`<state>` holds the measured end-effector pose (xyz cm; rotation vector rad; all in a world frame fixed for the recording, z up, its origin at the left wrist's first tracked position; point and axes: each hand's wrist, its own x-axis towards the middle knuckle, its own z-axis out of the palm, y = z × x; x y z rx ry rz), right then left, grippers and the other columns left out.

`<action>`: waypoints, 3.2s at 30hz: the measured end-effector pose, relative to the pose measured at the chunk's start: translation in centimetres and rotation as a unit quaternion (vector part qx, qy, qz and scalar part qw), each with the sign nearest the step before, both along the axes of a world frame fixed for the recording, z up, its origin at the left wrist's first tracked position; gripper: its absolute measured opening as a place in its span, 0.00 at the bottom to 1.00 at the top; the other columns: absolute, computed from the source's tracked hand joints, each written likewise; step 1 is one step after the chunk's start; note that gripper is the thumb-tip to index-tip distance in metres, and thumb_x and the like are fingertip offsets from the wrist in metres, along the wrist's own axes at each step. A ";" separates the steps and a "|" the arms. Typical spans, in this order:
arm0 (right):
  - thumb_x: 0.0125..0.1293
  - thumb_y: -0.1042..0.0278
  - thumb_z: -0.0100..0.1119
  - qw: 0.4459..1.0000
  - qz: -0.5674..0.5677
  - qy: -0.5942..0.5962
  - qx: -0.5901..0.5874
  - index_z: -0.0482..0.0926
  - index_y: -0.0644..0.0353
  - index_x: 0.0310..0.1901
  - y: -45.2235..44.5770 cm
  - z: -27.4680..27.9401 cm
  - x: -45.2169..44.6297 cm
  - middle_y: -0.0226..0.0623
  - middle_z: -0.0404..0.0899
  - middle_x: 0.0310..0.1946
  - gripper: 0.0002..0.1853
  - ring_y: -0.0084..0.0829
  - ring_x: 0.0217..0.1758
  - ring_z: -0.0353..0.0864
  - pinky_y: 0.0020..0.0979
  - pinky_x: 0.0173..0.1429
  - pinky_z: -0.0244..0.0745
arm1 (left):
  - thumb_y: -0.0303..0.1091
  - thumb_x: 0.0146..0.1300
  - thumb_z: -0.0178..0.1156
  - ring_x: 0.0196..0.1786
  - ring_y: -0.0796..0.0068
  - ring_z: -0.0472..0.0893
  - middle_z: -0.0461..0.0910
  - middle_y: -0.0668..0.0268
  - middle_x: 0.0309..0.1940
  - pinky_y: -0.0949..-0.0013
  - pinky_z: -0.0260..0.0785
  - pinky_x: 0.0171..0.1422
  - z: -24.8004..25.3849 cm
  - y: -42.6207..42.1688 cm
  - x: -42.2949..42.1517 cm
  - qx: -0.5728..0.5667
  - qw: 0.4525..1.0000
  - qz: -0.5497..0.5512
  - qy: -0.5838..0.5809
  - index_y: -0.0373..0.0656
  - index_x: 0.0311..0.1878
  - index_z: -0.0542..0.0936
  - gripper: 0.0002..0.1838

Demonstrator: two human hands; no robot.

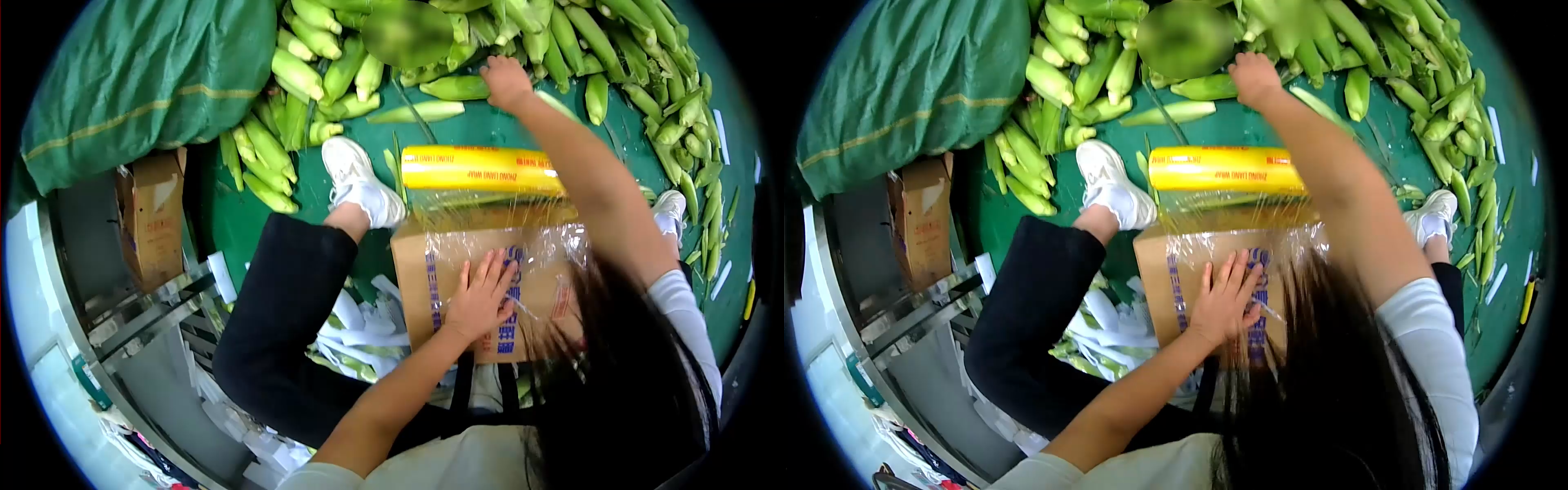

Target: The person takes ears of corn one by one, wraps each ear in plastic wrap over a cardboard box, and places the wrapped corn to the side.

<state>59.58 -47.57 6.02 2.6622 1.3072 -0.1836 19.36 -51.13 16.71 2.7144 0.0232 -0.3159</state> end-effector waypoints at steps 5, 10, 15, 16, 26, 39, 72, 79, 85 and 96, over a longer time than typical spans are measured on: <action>0.50 0.53 0.78 0.971 -0.086 0.164 0.153 0.80 0.59 0.58 -8.5 8.4 -6.1 0.44 0.79 0.55 0.34 0.46 0.56 0.82 0.42 0.59 0.80 | 0.54 0.63 0.59 0.83 0.55 0.51 0.51 0.54 0.82 0.39 0.43 0.82 0.6 0.2 -0.2 -0.001 1.000 -0.007 -0.015 0.50 0.79 0.63 0.42; 0.52 0.49 0.79 0.844 -0.101 0.388 0.356 0.77 0.58 0.65 -17.3 15.4 -17.4 0.47 0.82 0.59 0.40 0.43 0.63 0.81 0.38 0.67 0.74 | 0.58 0.66 0.55 0.84 0.54 0.48 0.51 0.52 0.82 0.38 0.40 0.83 0.7 -0.3 -0.4 0.037 0.999 -0.006 -0.017 0.47 0.80 0.61 0.43; 0.55 0.50 0.76 0.923 -0.026 0.292 0.249 0.79 0.47 0.63 -21.4 15.5 -23.0 0.40 0.81 0.58 0.33 0.47 0.61 0.81 0.44 0.65 0.75 | 0.58 0.64 0.59 0.84 0.52 0.49 0.52 0.50 0.81 0.39 0.41 0.84 0.7 -0.9 -3.9 0.073 0.994 -0.069 -0.031 0.45 0.78 0.64 0.44; 0.57 0.47 0.73 0.925 -0.011 0.284 0.253 0.78 0.46 0.65 -21.5 16.2 -23.5 0.42 0.80 0.56 0.34 0.49 0.60 0.79 0.46 0.65 0.74 | 0.56 0.64 0.60 0.83 0.50 0.51 0.53 0.48 0.80 0.37 0.43 0.83 2.6 -0.6 -5.7 0.069 0.991 -0.109 -0.017 0.45 0.77 0.64 0.43; 0.67 0.45 0.62 0.762 -0.566 0.181 0.257 0.77 0.57 0.61 -25.8 17.1 -25.7 0.46 0.84 0.55 0.28 0.55 0.57 0.83 0.47 0.60 0.77 | 0.46 0.56 0.73 0.59 0.52 0.76 0.75 0.53 0.60 0.51 0.70 0.63 6.9 2.3 5.9 0.096 0.960 -0.069 -0.253 0.45 0.73 0.69 0.42; 0.68 0.70 0.56 0.599 -0.459 0.165 0.636 0.82 0.66 0.35 -26.1 12.7 -29.3 0.41 0.84 0.42 0.09 0.43 0.45 0.84 0.38 0.56 0.78 | 0.39 0.48 0.76 0.61 0.55 0.77 0.76 0.59 0.54 0.53 0.72 0.64 4.9 5.2 8.6 -0.014 0.992 -0.122 0.009 0.63 0.71 0.72 0.43; 0.54 0.74 0.70 0.934 0.049 0.290 0.202 0.73 0.44 0.70 -26.8 17.5 -36.3 0.34 0.78 0.60 0.38 0.42 0.62 0.78 0.42 0.68 0.71 | 0.35 0.71 0.58 0.40 0.44 0.83 0.80 0.50 0.33 0.48 0.75 0.43 5.3 7.7 -7.3 -0.268 0.959 -0.058 0.064 0.43 0.41 0.74 0.07; 0.69 0.62 0.61 0.940 0.005 0.276 0.201 0.71 0.41 0.73 -24.9 13.7 -33.5 0.41 0.57 0.79 0.30 0.46 0.81 0.56 0.53 0.80 0.50 | 0.41 0.55 0.71 0.50 0.56 0.85 0.86 0.59 0.44 0.55 0.77 0.53 2.8 7.3 1.4 -0.045 0.989 0.074 0.118 0.48 0.47 0.82 0.17; 0.68 0.63 0.61 0.923 -0.119 0.136 0.340 0.85 0.52 0.54 -19.0 15.4 -29.2 0.44 0.84 0.54 0.15 0.40 0.54 0.83 0.36 0.55 0.81 | 0.39 0.66 0.65 0.35 0.58 0.84 0.84 0.60 0.33 0.59 0.75 0.43 6.9 6.5 3.0 -0.197 0.941 0.266 -0.073 0.42 0.44 0.82 0.11; 0.49 0.53 0.77 0.948 -0.029 0.271 0.166 0.73 0.52 0.67 -17.0 16.4 -28.6 0.40 0.84 0.50 0.42 0.42 0.56 0.82 0.47 0.58 0.76 | 0.54 0.52 0.76 0.55 0.48 0.83 0.83 0.49 0.52 0.51 0.75 0.60 5.4 7.8 6.1 -0.156 0.973 -0.157 0.060 0.40 0.61 0.74 0.39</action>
